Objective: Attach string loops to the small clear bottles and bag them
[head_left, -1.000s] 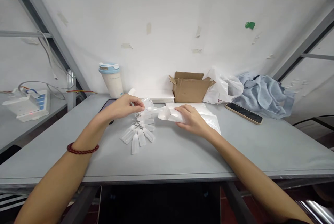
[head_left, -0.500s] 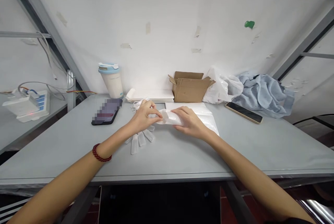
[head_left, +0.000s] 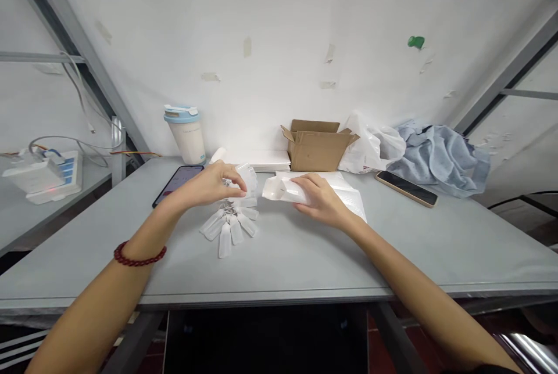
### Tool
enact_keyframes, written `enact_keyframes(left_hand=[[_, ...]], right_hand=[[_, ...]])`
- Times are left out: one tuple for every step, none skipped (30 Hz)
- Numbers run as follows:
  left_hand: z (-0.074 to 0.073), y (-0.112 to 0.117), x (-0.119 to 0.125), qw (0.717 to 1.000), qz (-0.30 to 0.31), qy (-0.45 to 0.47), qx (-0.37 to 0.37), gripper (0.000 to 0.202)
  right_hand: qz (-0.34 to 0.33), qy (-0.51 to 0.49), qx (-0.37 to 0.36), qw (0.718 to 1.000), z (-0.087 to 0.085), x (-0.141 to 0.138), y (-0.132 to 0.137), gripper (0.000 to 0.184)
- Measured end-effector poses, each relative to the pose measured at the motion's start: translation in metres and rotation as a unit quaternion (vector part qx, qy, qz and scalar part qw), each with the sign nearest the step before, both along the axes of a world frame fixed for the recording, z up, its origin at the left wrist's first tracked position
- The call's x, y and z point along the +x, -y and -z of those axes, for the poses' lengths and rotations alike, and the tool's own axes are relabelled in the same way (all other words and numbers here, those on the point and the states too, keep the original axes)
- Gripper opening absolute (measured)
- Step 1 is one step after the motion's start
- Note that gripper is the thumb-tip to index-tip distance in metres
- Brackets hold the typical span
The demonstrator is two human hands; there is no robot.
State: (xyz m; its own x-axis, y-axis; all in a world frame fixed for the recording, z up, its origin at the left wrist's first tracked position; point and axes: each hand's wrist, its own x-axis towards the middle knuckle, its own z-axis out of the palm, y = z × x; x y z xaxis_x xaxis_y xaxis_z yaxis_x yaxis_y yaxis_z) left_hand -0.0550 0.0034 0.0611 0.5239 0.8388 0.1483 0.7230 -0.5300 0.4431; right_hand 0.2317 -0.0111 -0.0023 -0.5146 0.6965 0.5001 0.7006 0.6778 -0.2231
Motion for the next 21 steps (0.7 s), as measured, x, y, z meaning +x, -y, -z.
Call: enact_keyframes(left_hand=[[-0.003, 0.000, -0.005, 0.999, 0.007, -0.023, -0.027, 0.017], [-0.005, -0.001, -0.009, 0.998, 0.010, -0.042, -0.050, 0.017], [-0.005, -0.002, -0.012, 0.996, 0.011, -0.056, -0.068, 0.017], [-0.004, -0.003, -0.013, 0.995, 0.011, -0.066, -0.080, 0.018], [-0.003, -0.004, -0.014, 0.993, 0.011, -0.073, -0.089, 0.018], [0.000, -0.004, -0.013, 0.992, 0.013, -0.079, -0.095, 0.018], [0.003, -0.005, -0.013, 0.991, 0.015, -0.084, -0.098, 0.018], [0.006, -0.006, -0.011, 0.991, 0.016, -0.089, -0.100, 0.018], [0.009, -0.007, -0.010, 0.991, 0.016, -0.092, -0.101, 0.017], [0.011, -0.007, -0.009, 0.990, 0.015, -0.095, -0.100, 0.017], [0.012, -0.007, -0.007, 0.990, 0.014, -0.096, -0.101, 0.017], [0.013, -0.007, -0.006, 0.990, 0.017, -0.097, -0.103, 0.018], [0.013, -0.007, -0.005, 0.990, 0.022, -0.094, -0.106, 0.018], [0.011, -0.006, -0.005, 0.990, 0.030, -0.088, -0.107, 0.018], [0.009, -0.005, -0.004, 0.990, 0.038, -0.079, -0.107, 0.018], [0.006, -0.003, -0.004, 0.991, 0.045, -0.068, -0.107, 0.019], [0.003, -0.001, -0.003, 0.992, 0.049, -0.054, -0.106, 0.019], [-0.001, 0.001, -0.003, 0.992, 0.050, -0.039, -0.108, 0.019], [-0.005, 0.003, -0.003, 0.992, 0.046, -0.022, -0.113, 0.020], [-0.009, 0.006, -0.002, 0.992, 0.038, -0.002, -0.120, 0.021], [-0.012, 0.008, -0.002, 0.991, 0.028, 0.021, -0.127, 0.022]], right_hand=[[0.003, 0.003, -0.003, 1.000, -0.001, 0.000, 0.000, 0.047], [0.005, 0.007, -0.005, 1.000, -0.001, 0.000, 0.001, 0.047], [0.005, 0.009, -0.007, 1.000, -0.001, 0.001, 0.001, 0.048], [0.004, 0.011, -0.009, 1.000, -0.002, 0.000, 0.001, 0.048], [0.003, 0.012, -0.011, 1.000, -0.002, 0.000, 0.001, 0.048], [0.002, 0.013, -0.012, 1.000, -0.002, 0.000, 0.001, 0.048], [0.002, 0.014, -0.013, 1.000, -0.002, 0.000, 0.001, 0.048], [0.002, 0.014, -0.013, 1.000, -0.002, 0.000, 0.001, 0.048], [0.001, 0.014, -0.013, 1.000, -0.002, 0.000, 0.001, 0.048], [0.001, 0.014, -0.013, 1.000, -0.002, 0.000, 0.001, 0.049], [0.001, 0.015, -0.012, 1.000, -0.001, 0.000, 0.001, 0.049], [0.001, 0.016, -0.011, 1.000, -0.001, 0.000, 0.001, 0.049], [0.001, 0.018, -0.009, 1.000, -0.001, 0.000, 0.001, 0.049], [0.000, 0.019, -0.007, 1.000, 0.000, 0.000, 0.000, 0.049], [0.000, 0.020, -0.006, 1.000, 0.000, 0.000, 0.000, 0.049], [-0.001, 0.021, -0.004, 1.000, 0.001, 0.000, 0.000, 0.049], [-0.003, 0.020, -0.003, 1.000, 0.001, 0.000, 0.000, 0.049], [-0.005, 0.020, -0.002, 1.000, 0.001, 0.000, 0.000, 0.049], [-0.006, 0.019, -0.001, 1.000, 0.002, 0.000, 0.000, 0.049], [-0.007, 0.018, 0.000, 1.000, 0.002, 0.000, 0.000, 0.049], [-0.007, 0.017, 0.001, 1.000, 0.002, 0.000, 0.000, 0.049]])
